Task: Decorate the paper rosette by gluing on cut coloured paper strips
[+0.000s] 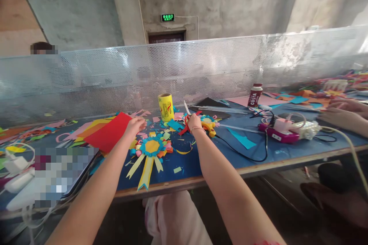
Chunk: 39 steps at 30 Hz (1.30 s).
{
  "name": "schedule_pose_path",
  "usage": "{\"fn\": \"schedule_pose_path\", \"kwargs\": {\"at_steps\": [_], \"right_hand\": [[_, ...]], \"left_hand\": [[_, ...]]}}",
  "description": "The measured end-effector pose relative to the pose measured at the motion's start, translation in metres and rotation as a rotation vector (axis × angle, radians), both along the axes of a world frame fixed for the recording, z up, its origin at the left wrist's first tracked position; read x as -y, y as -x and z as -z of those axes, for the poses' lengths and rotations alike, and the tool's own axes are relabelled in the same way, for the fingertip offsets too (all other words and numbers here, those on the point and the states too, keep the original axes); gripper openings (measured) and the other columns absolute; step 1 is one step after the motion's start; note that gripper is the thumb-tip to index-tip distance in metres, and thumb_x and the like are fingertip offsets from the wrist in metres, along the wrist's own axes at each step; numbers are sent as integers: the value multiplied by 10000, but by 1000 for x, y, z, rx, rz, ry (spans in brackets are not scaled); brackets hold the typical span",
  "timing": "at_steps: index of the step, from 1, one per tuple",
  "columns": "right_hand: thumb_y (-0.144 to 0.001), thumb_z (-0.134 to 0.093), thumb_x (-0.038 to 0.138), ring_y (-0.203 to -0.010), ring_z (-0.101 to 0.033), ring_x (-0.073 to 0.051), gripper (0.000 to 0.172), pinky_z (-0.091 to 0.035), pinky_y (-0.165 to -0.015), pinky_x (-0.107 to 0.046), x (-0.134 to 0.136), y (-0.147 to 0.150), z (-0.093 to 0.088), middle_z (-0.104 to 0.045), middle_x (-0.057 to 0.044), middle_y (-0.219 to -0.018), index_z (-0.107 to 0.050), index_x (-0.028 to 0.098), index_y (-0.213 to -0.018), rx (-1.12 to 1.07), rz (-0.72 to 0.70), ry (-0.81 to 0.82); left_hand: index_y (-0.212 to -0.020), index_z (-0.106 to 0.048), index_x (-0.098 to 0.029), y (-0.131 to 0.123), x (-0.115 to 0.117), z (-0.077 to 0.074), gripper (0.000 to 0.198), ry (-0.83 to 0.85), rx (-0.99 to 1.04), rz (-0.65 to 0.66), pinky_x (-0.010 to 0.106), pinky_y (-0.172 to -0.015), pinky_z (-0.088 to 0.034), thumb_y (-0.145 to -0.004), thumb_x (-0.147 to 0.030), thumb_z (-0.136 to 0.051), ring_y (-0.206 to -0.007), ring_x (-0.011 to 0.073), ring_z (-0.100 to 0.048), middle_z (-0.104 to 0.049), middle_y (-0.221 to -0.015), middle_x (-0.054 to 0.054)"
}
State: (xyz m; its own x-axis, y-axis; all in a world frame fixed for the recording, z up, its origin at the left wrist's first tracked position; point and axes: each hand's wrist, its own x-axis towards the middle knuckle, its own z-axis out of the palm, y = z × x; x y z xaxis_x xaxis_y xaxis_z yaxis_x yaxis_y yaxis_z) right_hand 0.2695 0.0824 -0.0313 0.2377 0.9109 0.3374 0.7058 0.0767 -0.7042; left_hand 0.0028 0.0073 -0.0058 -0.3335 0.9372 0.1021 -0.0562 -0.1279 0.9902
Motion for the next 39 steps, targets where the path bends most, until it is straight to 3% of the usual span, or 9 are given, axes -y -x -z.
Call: {"fn": "schedule_pose_path", "kwargs": {"at_steps": [4, 8, 10, 14, 22, 27, 31, 34, 39], "right_hand": [[-621, -735, 197, -743, -634, -182, 304, -512, -690, -291, 7, 11, -11, -626, 7, -754, -508, 200, -823, -289, -147, -83], [-516, -782, 305, -611, -573, -135, 446, -507, -633, -295, 26, 38, -17, -531, 76, -638, -444, 220, -795, -739, -537, -123], [-501, -788, 356, -590, -543, -118, 459, -493, -621, -283, 35, 51, -16, -520, 79, -629, -450, 216, -778, -726, -665, -111], [-503, -786, 411, -555, -493, -103, 463, -445, -562, -258, 46, 64, -11, -490, 86, -594, -455, 212, -756, -630, -754, -75], [-500, -807, 440, -557, -470, -105, 498, -393, -539, -249, 57, 66, -18, -475, 84, -574, -458, 205, -767, -537, -795, -90], [-611, -771, 458, -569, -502, -123, 428, -422, -551, -263, 54, 64, -18, -519, 54, -620, -477, 206, -792, -416, -771, -107], [-775, -680, 393, -753, -624, -199, 284, -472, -677, -298, 47, 45, -19, -655, -53, -817, -532, 184, -898, -23, -555, -110], [-861, -588, 341, -912, -643, -250, 327, -469, -772, -326, 49, 33, -21, -678, -138, -973, -538, 136, -1111, 397, -430, 37], [-765, -636, 240, -983, -631, -334, 349, -486, -779, -394, 58, 29, -21, -669, -191, -1033, -627, 117, -1091, 635, -418, 287]], "left_hand": [[-759, -616, -145, -6, 1, 4, 115, -38, -96, 73, 201, -577, -513, -754, -204, -714, -635, 112, -624, -663, -734, 43], [-824, -641, -153, -14, 8, 3, 210, -62, -116, 240, 273, -744, -536, -736, -310, -749, -774, 150, -661, -690, -847, 60], [-853, -649, -150, -20, 13, 2, 260, -35, -147, 325, 292, -756, -534, -709, -327, -774, -804, 165, -667, -695, -855, 62], [-876, -640, -138, -29, 19, 3, 380, 43, -235, 418, 284, -653, -521, -600, -291, -850, -681, 163, -656, -678, -714, 33], [-807, -556, -157, -35, 22, 6, 358, 28, -193, 446, 288, -640, -528, -603, -235, -839, -606, 149, -652, -667, -665, 8], [-804, -519, -170, -37, 21, 5, 361, -22, -207, 390, 273, -609, -532, -595, -116, -808, -553, 132, -628, -646, -621, -22], [-830, -564, -162, -32, 17, 4, 300, -76, -191, 311, 287, -623, -548, -617, -75, -757, -607, 152, -650, -651, -644, -16], [-837, -611, -153, -28, 14, 4, 212, -113, -177, 246, 287, -621, -550, -659, -108, -719, -620, 153, -650, -667, -685, 5], [-788, -638, -154, -23, 9, 6, 105, -179, -148, 180, 268, -618, -538, -696, -178, -683, -650, 151, -650, -686, -749, 29]]}}
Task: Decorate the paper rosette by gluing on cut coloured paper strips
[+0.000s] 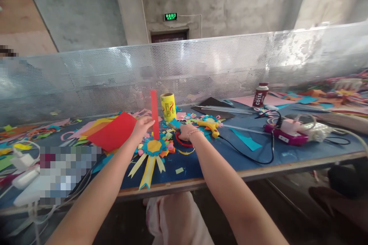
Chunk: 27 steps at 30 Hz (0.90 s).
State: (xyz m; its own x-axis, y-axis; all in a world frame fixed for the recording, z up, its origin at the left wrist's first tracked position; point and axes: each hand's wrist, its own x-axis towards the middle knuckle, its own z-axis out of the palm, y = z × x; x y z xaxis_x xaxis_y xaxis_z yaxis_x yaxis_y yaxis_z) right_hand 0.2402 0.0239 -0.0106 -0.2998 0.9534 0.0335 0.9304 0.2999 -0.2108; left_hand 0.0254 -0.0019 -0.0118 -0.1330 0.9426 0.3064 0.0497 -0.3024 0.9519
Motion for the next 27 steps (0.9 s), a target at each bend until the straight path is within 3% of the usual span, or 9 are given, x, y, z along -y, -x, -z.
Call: {"fn": "schedule_pose_path", "kwargs": {"at_steps": [5, 8, 10, 13, 16, 19, 22, 25, 27], "right_hand": [[-802, -557, 190, -1097, -568, -340, 305, -457, -896, -429, 0, 0, -3, -601, -240, -1129, -649, 70, -1067, 26, 69, -140], [-848, -536, 264, -1013, -586, -270, 374, -469, -900, -413, -3, 3, -7, -565, -216, -1137, -592, 72, -1164, -344, 20, -390], [-836, -562, 340, -881, -598, -198, 456, -510, -828, -369, -4, 9, -9, -553, -155, -1144, -542, 135, -1243, -711, -135, -457], [-822, -561, 411, -726, -571, -128, 444, -526, -678, -296, -1, 17, -11, -563, -92, -1140, -564, 204, -1216, -1096, -357, -396], [-808, -575, 410, -686, -575, -127, 276, -513, -627, -285, 9, 21, -14, -627, -64, -1031, -686, 210, -963, -1179, -466, -305], [-768, -624, 337, -858, -633, -178, 151, -524, -802, -341, 16, 22, -16, -674, -45, -988, -725, 239, -821, -1150, -587, -225], [-776, -601, 298, -1067, -610, -204, 165, -448, -993, -393, 17, 23, -15, -692, -36, -1077, -738, 247, -851, -1134, -670, -87], [-797, -578, 329, -1077, -615, -213, 216, -455, -989, -410, 14, 27, -11, -695, -55, -1088, -731, 220, -903, -1162, -662, 39], [-763, -628, 322, -1062, -621, -217, 199, -466, -976, -410, 12, 31, -7, -691, -63, -1078, -722, 213, -900, -1170, -656, 5]], "left_hand": [[-755, -625, -157, -1, 2, -3, 91, -13, -8, -6, 247, -581, -519, -687, -193, -674, -620, 146, -637, -671, -689, 22], [-793, -640, -162, -5, 7, -4, 133, -29, -68, 61, 254, -557, -519, -694, -243, -676, -631, 162, -646, -683, -715, 29], [-820, -659, -164, -8, 11, -4, 161, -34, -146, 128, 254, -539, -515, -702, -272, -676, -647, 175, -656, -694, -740, 38], [-817, -685, -163, -11, 14, -3, 139, -75, -277, 186, 257, -579, -521, -707, -248, -676, -682, 181, -665, -701, -745, 44], [-788, -682, -165, -12, 15, -3, 79, -76, -304, 156, 273, -632, -534, -716, -191, -662, -676, 173, -661, -698, -730, 39], [-792, -659, -171, -11, 13, -3, 68, 31, -185, 96, 283, -597, -536, -728, -192, -662, -594, 154, -639, -684, -704, 21], [-820, -640, -173, -8, 8, -3, 91, 113, -32, 79, 287, -608, -541, -739, -204, -669, -575, 143, -640, -677, -704, 11], [-867, -633, -169, -6, 4, 0, 111, 129, 65, 52, 285, -626, -546, -759, -191, -653, -596, 146, -657, -681, -731, 17], [-888, -634, -168, -5, 3, 1, 118, 119, 99, 39, 278, -619, -547, -771, -181, -639, -603, 146, -662, -685, -746, 21]]}}
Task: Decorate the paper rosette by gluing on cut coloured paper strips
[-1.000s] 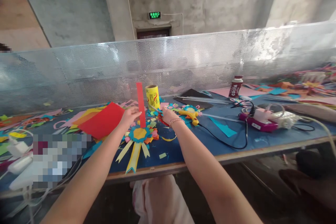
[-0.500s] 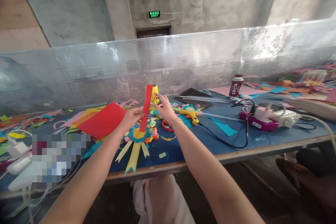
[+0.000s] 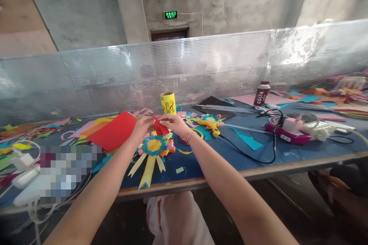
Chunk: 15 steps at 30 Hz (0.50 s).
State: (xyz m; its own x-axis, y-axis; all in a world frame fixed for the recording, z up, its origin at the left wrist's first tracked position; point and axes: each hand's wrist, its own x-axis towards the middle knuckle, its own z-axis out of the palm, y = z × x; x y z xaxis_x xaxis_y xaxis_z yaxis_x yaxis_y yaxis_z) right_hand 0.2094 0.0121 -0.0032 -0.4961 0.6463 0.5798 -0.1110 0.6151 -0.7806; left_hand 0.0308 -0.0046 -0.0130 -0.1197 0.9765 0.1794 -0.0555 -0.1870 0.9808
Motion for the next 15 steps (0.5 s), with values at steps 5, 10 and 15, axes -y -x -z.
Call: {"fn": "schedule_pose_path", "kwargs": {"at_steps": [5, 10, 15], "right_hand": [[-673, -700, 243, -997, -627, -194, 278, -512, -910, -372, -3, 12, 8, -613, -70, -1130, -673, 211, -948, -78, 114, -77], [-608, -733, 228, -897, -616, -172, 550, -554, -717, -307, -6, 20, 17, -508, -99, -1200, -553, 207, -1128, -82, 206, 43], [-578, -786, 270, -895, -590, -191, 478, -542, -743, -329, -11, 23, 22, -597, -66, -996, -584, 195, -1005, -31, 409, 38]], "left_hand": [[-886, -630, -157, -4, 5, -3, 119, -25, 4, 18, 258, -583, -544, -767, -167, -639, -592, 138, -655, -682, -751, 22], [-910, -623, -154, -8, 9, -6, 135, -22, -13, 1, 259, -598, -551, -779, -148, -589, -657, 153, -678, -699, -817, 49], [-911, -615, -145, -7, 7, -5, 152, -73, 0, 10, 252, -595, -550, -760, -165, -609, -661, 150, -671, -699, -826, 54]]}}
